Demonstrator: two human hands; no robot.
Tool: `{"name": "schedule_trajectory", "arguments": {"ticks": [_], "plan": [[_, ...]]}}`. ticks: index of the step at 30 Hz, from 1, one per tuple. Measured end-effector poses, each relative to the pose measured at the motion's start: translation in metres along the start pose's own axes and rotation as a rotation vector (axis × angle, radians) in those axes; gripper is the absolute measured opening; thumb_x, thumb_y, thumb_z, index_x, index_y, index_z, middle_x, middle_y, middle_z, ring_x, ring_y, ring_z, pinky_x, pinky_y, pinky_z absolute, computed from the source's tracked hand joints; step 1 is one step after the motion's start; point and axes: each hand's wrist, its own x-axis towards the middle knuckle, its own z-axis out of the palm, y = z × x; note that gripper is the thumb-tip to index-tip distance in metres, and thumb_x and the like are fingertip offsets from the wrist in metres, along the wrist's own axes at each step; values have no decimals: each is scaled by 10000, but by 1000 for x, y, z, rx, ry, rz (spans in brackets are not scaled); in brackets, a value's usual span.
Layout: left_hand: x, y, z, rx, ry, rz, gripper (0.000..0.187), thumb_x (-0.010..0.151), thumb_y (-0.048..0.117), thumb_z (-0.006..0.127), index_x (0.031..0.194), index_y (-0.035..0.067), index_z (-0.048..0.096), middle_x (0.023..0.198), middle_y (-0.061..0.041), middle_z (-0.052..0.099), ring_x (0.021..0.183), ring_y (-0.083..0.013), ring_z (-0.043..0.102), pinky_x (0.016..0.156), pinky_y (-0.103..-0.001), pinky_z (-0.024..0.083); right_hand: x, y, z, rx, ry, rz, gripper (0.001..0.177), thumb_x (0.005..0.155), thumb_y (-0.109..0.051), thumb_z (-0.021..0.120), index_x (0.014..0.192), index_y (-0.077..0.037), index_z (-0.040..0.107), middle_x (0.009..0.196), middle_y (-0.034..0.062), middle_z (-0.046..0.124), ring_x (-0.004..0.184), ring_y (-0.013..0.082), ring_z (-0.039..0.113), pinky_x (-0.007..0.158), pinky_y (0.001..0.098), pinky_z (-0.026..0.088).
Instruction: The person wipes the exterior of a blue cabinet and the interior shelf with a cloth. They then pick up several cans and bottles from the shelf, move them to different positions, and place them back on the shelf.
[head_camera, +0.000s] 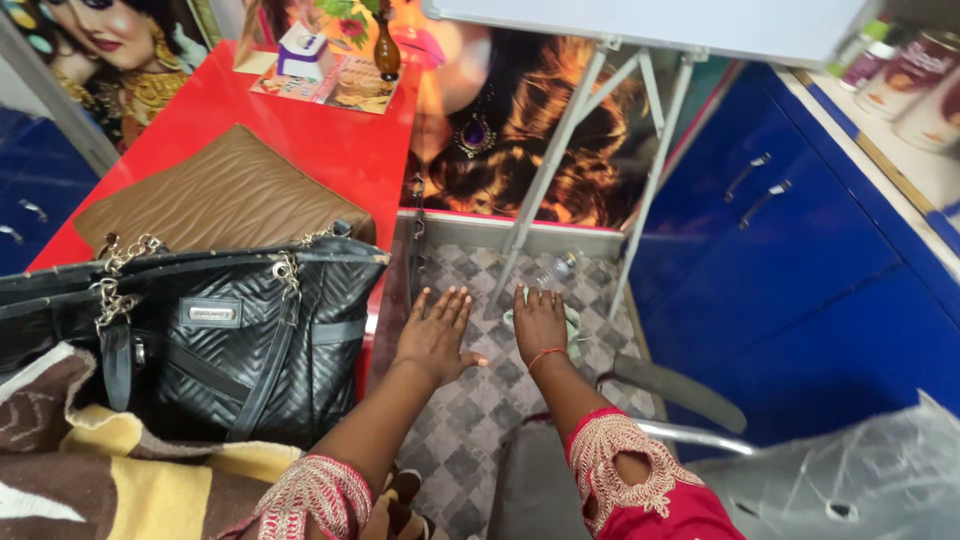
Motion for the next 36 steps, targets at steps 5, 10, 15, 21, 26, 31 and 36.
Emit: {"name": "schedule_trajectory", "arguments": {"ticks": [5, 10, 15, 21, 26, 31, 36], "plan": [[4, -13, -7, -10, -31, -48, 1062, 906, 798, 330, 1630, 70, 62, 1727, -54, 22, 1583, -206, -10, 1251, -507, -21, 31, -7, 1, 4, 44, -41, 533, 960, -155, 502, 1485, -70, 479, 1346, 129, 599, 1280, 322, 544, 1152, 491, 347], [-2, -23, -12, 35, -3, -41, 1042, 925, 786, 311, 1626, 59, 56, 1722, -61, 21, 1578, -211, -18, 1247, -502, -14, 39, -14, -1, 27, 113, -40, 519, 964, -155, 503, 1477, -72, 501, 1333, 130, 610, 1270, 312, 550, 1158, 509, 347], [-9, -26, -11, -22, -6, -58, 1029, 916, 782, 312, 1626, 86, 49, 1718, -44, 21, 1577, -201, -22, 1249, -496, -9, 45, -20, -14, 29, 134, -40, 516, 962, -145, 505, 1471, -68, 511, 1305, 130, 624, 1260, 321, 558, 1153, 503, 355], [7, -25, -20, -69, 13, -37, 1050, 911, 800, 319, 1623, 70, 68, 1720, -56, 40, 1578, -200, -5, 1256, -480, 17, 61, -19, -22, 40, 152, -64, 511, 957, -137, 510, 1462, -60, 521, 1294, 136, 630, 1268, 328, 558, 1162, 508, 349], [55, -25, -25, -191, 120, -28, 1038, 914, 780, 326, 1621, 57, 87, 1708, -82, 77, 1571, -220, 32, 1247, -494, 33, 106, -19, 7, 67, 106, -80, 599, 901, -194, 541, 1478, -42, 483, 1337, 161, 603, 1275, 339, 545, 1164, 511, 326], [117, -35, -42, -248, 45, -43, 1045, 913, 796, 306, 1621, 65, 67, 1711, -82, 47, 1575, -226, 15, 1245, -505, 15, 173, -17, 51, 129, 90, -91, 532, 981, -218, 480, 1485, -51, 451, 1380, 174, 571, 1292, 371, 527, 1166, 544, 307], [171, -50, -61, -214, -56, -99, 1039, 905, 806, 299, 1622, 93, 61, 1719, -48, 12, 1581, -208, -8, 1253, -501, -4, 223, -2, 89, 97, 78, -92, 546, 972, -211, 477, 1493, -51, 456, 1377, 171, 583, 1309, 371, 524, 1167, 535, 316]]}}
